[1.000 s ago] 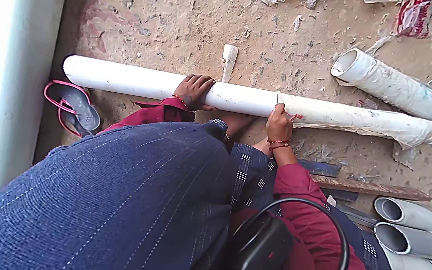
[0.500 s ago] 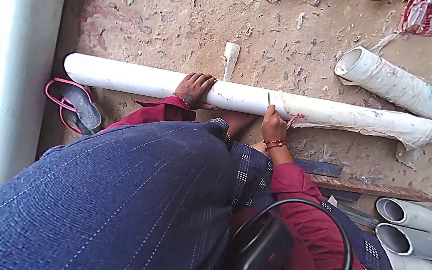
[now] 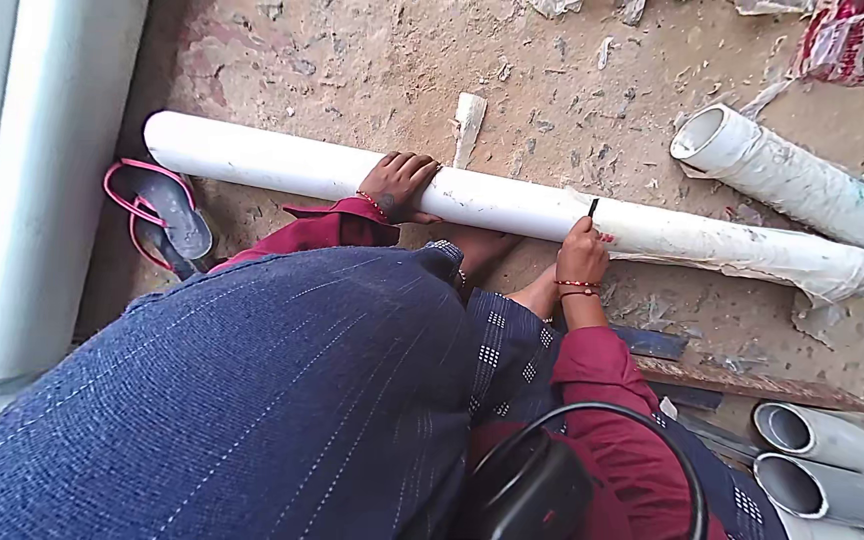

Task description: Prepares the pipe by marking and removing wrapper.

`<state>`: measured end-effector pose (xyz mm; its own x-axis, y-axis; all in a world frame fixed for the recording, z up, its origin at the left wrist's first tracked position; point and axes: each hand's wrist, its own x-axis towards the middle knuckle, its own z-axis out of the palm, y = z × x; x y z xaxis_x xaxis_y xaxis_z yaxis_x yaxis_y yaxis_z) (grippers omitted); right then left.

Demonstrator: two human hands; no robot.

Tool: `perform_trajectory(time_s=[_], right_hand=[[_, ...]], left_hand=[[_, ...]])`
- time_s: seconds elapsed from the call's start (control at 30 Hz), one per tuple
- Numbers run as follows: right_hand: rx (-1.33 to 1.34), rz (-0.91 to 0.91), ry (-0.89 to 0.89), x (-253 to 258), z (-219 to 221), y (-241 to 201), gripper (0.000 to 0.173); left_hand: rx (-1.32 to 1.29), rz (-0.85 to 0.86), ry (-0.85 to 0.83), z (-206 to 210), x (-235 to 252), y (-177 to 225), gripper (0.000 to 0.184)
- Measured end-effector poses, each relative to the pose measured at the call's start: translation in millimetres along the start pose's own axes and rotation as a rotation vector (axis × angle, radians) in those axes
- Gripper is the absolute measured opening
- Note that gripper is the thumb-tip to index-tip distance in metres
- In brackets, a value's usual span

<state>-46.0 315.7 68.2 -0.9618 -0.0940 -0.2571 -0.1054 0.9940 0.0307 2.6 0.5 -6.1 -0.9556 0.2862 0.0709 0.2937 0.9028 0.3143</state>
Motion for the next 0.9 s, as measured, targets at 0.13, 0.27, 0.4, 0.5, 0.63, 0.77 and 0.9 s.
perform_trajectory(time_s=[0.13, 0.27, 0.4, 0.5, 0.63, 0.77, 0.9], right_hand=[[0.232, 0.015, 0.124, -0.5, -28.4, 46.3, 0.031], [0.392, 0.088, 0.299, -29.6, -62.6, 90.5, 0.034], [0.522, 0.242, 0.317, -71.8, -91.2, 153.5, 0.036], [0.625, 0.352, 0.385, -96.8, -103.6, 191.6, 0.035], [0.721, 0.445, 0.448, -108.5, -103.6, 200.4, 0.036], [0.798, 0.371, 0.339, -97.8, -73.8, 184.1, 0.032], [0.661, 0.184, 0.218, -93.2, -54.1, 172.5, 0.03]], left_hand=[[-0.054, -0.013, -0.122, -11.0, 6.6, 6.9, 0.103], [-0.032, -0.106, -0.114, -8.5, 6.5, 15.3, 0.098], [0.055, -0.354, -0.282, -35.6, 23.5, 66.5, 0.075], [0.099, -0.064, 0.022, 12.1, 9.2, 54.8, 0.052], [-0.176, 0.266, -0.221, -12.1, 57.0, 77.8, 0.055], [-0.163, 0.061, -0.652, -55.3, 127.2, 113.7, 0.041], [-0.344, 0.055, -0.502, -34.4, 154.2, 116.2, 0.03]])
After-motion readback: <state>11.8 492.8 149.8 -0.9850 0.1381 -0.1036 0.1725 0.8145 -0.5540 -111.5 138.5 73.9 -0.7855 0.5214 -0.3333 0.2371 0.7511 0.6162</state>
